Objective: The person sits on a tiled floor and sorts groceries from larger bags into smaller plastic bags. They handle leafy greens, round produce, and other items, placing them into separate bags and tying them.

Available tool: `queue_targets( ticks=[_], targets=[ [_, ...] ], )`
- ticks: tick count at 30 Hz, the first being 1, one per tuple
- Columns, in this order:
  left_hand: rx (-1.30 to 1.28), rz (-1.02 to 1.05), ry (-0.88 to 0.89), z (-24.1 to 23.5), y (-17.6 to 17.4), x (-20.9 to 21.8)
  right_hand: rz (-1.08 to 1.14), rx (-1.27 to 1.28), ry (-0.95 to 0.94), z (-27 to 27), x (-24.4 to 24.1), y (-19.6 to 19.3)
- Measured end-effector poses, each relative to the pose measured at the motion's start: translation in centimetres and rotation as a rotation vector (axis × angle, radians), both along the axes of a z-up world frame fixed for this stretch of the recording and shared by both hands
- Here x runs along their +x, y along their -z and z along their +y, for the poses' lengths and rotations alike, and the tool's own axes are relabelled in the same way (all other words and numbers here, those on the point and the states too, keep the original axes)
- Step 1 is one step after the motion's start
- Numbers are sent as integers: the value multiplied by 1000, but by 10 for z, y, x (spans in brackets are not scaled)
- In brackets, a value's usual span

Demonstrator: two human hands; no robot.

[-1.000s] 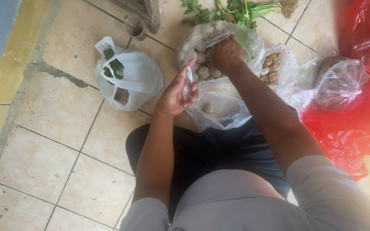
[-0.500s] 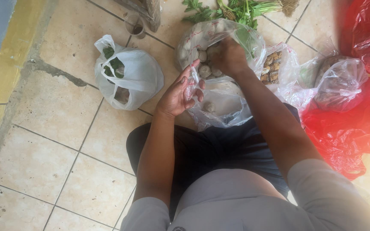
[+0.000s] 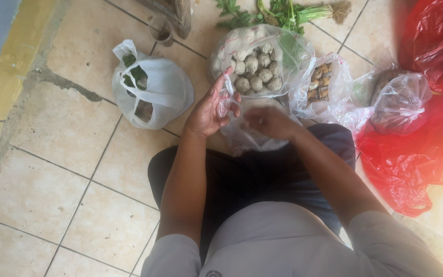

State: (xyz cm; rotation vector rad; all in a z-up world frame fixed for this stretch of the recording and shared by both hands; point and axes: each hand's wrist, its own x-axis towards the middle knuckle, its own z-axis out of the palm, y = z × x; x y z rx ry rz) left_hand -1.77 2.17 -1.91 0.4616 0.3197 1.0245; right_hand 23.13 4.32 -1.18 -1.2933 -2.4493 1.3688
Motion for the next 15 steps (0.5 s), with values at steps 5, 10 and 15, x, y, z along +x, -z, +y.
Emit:
queue_targets(
  ticks=[5,10,15],
  targets=[
    [-19,5,2,4,3,4,204,303,407,73,-11,13],
    [-28,2,4,5,0,1,-411,528,102,130,-55,31],
    [-33,25,-52,6,4,-2,-724,311,-27,129,-90,8]
  ],
)
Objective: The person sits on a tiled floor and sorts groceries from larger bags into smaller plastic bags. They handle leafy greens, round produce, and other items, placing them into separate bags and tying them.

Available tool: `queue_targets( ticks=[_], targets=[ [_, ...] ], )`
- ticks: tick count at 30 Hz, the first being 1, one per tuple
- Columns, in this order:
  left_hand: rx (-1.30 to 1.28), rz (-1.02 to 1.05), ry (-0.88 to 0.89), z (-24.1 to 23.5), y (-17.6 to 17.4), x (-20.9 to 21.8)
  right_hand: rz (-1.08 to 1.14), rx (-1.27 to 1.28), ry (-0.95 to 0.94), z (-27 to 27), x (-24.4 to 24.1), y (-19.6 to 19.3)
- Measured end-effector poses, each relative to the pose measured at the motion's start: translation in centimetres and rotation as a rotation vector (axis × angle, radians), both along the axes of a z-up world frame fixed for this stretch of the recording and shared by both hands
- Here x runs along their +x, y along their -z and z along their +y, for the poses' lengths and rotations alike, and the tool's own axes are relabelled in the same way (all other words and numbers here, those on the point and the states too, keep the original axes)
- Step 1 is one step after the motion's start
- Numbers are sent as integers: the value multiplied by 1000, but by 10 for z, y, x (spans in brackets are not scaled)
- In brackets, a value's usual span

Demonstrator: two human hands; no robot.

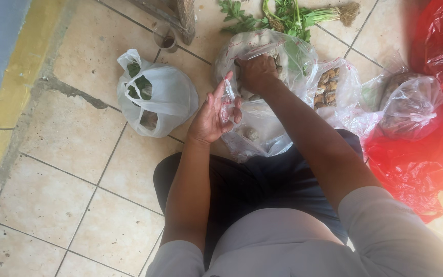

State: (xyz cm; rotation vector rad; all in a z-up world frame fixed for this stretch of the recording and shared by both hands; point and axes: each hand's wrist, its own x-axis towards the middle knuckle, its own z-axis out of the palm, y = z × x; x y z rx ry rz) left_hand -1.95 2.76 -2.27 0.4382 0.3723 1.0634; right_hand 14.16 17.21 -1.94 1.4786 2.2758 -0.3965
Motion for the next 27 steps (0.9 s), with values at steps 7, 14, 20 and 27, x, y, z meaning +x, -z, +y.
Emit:
queue_targets(
  ticks=[7,14,20,27],
  targets=[
    [1,-7,6,2,-4,-1,-56,-14,27,6,-6,-5],
    [10,4,17,-1,-5,0,150,66,114,14,19,50],
    [11,14,10,0,-3,2,147,135,43,8,28,36],
    [20,9,8,0,-3,0,1125,-639,396,-59,96,-27]
  ],
)
